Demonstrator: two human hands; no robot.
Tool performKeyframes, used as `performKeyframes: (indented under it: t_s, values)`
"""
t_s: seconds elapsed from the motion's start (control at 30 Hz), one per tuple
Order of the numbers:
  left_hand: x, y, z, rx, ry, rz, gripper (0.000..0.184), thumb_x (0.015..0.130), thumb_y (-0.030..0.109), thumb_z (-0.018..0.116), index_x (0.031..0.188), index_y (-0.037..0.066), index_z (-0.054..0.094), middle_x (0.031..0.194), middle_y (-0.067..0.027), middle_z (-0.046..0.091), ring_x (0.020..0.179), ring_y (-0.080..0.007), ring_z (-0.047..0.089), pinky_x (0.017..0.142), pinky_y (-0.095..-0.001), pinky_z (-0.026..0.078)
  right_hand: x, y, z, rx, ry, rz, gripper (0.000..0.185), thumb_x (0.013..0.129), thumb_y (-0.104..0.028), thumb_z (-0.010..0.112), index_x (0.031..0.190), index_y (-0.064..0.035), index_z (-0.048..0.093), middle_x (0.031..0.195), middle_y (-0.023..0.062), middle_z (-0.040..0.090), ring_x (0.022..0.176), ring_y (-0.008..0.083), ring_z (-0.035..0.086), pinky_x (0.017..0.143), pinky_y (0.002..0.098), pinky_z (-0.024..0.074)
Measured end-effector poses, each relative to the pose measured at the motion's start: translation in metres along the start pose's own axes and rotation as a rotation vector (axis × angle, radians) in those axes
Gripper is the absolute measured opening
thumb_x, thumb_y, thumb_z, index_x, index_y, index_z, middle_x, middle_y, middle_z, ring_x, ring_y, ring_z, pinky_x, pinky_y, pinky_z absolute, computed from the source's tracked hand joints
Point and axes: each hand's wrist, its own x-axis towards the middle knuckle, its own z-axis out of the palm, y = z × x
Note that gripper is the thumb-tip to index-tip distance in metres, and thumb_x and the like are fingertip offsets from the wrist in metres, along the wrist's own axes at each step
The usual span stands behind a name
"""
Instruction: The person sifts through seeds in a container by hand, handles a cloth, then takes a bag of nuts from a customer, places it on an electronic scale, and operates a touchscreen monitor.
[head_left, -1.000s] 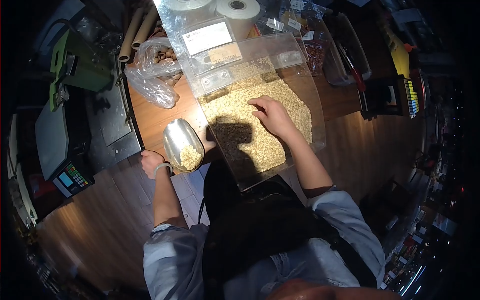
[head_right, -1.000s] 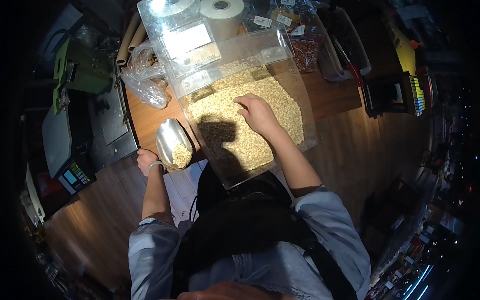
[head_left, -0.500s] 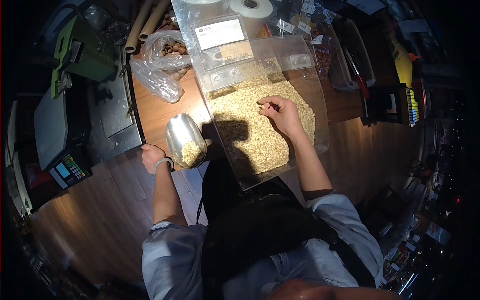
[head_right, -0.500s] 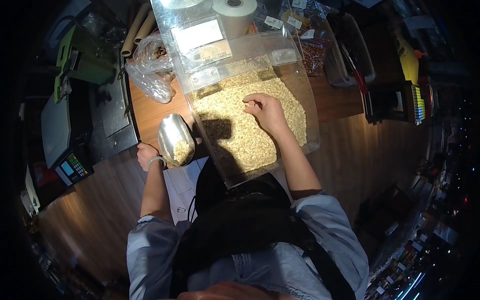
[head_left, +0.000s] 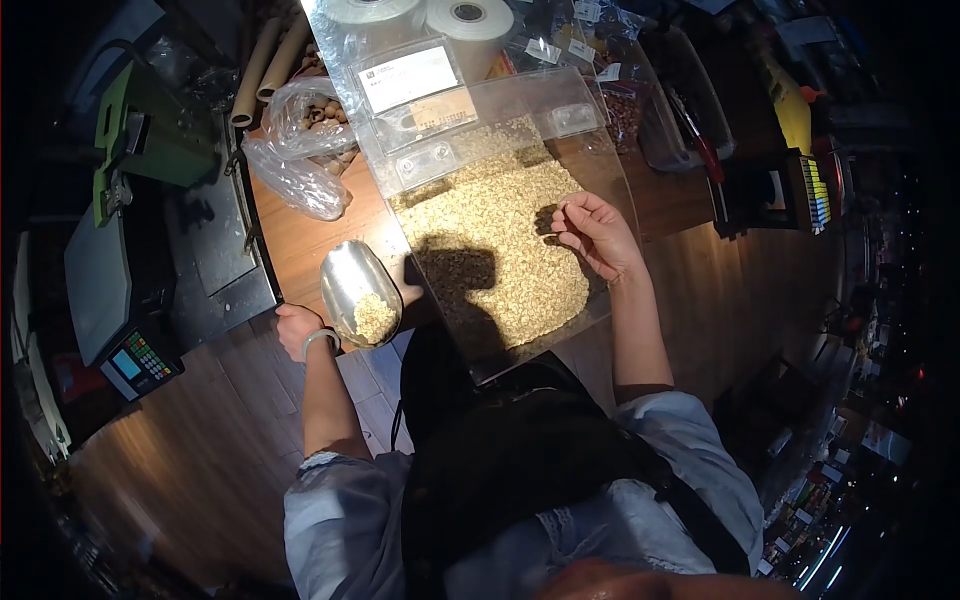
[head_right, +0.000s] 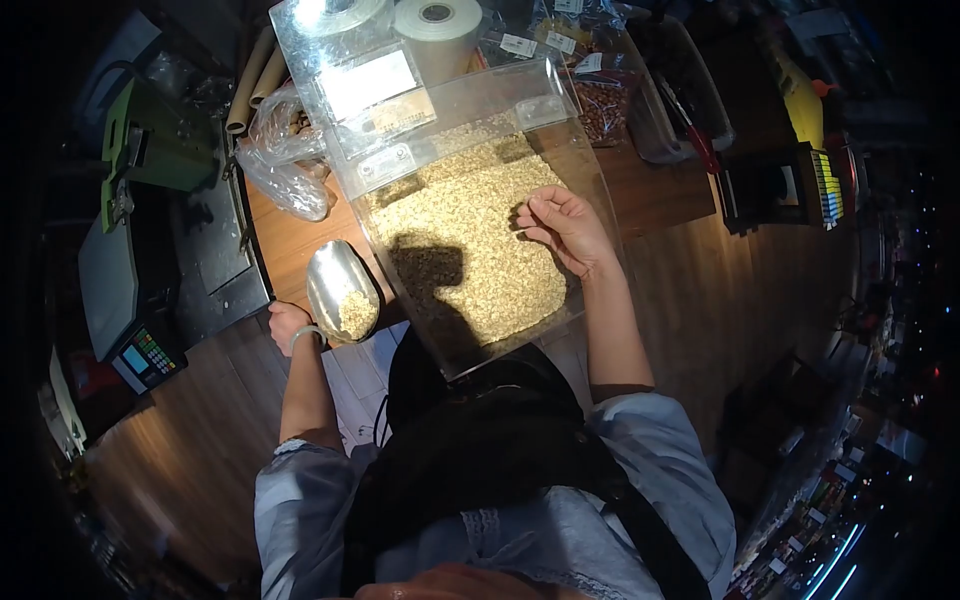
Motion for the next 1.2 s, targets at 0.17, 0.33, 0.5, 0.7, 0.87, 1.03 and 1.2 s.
performKeyframes:
  t_s: [0.17,0.33,0.5,0.7,0.87,1.03,1.2]
  values:
    - [-0.004,0.003,-0.004,0.016,-0.022,-0.012,0.063,0.094,0.041,0.021,0.1,-0.001,0.067,0.104,-0.0233,0.065,0.099,-0.0414,0.061,0.085,-0.0503,0.048,0.001,-0.002,0.013,0.327,-0.06,0.077,0.041,0.101,-0.024,0.041,0.123,0.01,0.047,0.121,0.0265,0.055,0.112,0.0333,0.058,0.094,0.0398,0.0511]
    - [-0.001,0.001,-0.001,0.014,-0.014,0.008,0.062,0.093,0.041,0.022,0.101,-0.001,0.067,0.104,-0.0228,0.065,0.1,-0.0414,0.061,0.086,-0.0502,0.047,0.0,-0.006,0.017,0.327,-0.086,0.127,0.038,0.1,-0.023,0.044,0.122,0.0073,0.049,0.117,0.0242,0.058,0.11,0.0311,0.059,0.092,0.0398,0.0523]
    - [-0.001,0.001,-0.001,0.013,-0.015,-0.006,0.062,0.093,0.042,0.022,0.102,0.0,0.067,0.105,-0.0226,0.065,0.1,-0.0415,0.061,0.086,-0.0499,0.047,0.016,0.009,-0.013,0.268,-0.112,0.078,0.031,0.099,-0.023,0.047,0.113,0.003,0.056,0.1,0.0156,0.065,0.095,0.0245,0.064,0.083,0.0352,0.0542]
    - [0.002,-0.001,0.003,0.022,0.0,0.007,0.062,0.093,0.042,0.022,0.101,0.0,0.067,0.104,-0.0227,0.065,0.1,-0.0415,0.061,0.086,-0.0501,0.047,0.041,0.012,0.018,-0.971,0.118,-0.061,0.021,0.094,-0.014,0.052,0.104,-0.0001,0.063,0.091,0.0069,0.065,0.082,0.0145,0.06,0.075,0.0287,0.048]
    - [0.003,-0.001,0.003,0.016,-0.008,0.01,0.062,0.094,0.042,0.022,0.102,0.0,0.067,0.104,-0.023,0.065,0.099,-0.0415,0.061,0.085,-0.0508,0.047,0.06,0.019,0.021,-1.224,-0.031,-0.084,0.019,0.092,-0.009,0.053,0.105,-0.0018,0.065,0.086,0.0048,0.062,0.081,0.0113,0.056,0.075,0.025,0.0455]
    - [-0.001,0.002,-0.001,0.019,-0.011,-0.005,0.062,0.094,0.042,0.022,0.102,0.0,0.066,0.104,-0.0227,0.065,0.099,-0.0418,0.061,0.085,-0.0506,0.047,0.045,-0.01,0.018,-0.801,-0.142,0.07,0.021,0.094,-0.003,0.047,0.105,-0.0013,0.064,0.087,0.001,0.061,0.084,0.0099,0.055,0.082,0.0228,0.0423]
    - [0.0,0.001,0.0,0.019,-0.018,-0.012,0.061,0.094,0.042,0.022,0.103,0.001,0.066,0.104,-0.0226,0.065,0.099,-0.0419,0.061,0.085,-0.0505,0.047,0.043,-0.004,0.014,-0.865,-0.104,0.036,0.019,0.094,-0.006,0.05,0.108,-0.0025,0.063,0.083,0.0003,0.061,0.069,0.007,0.051,0.065,0.0214,0.0428]
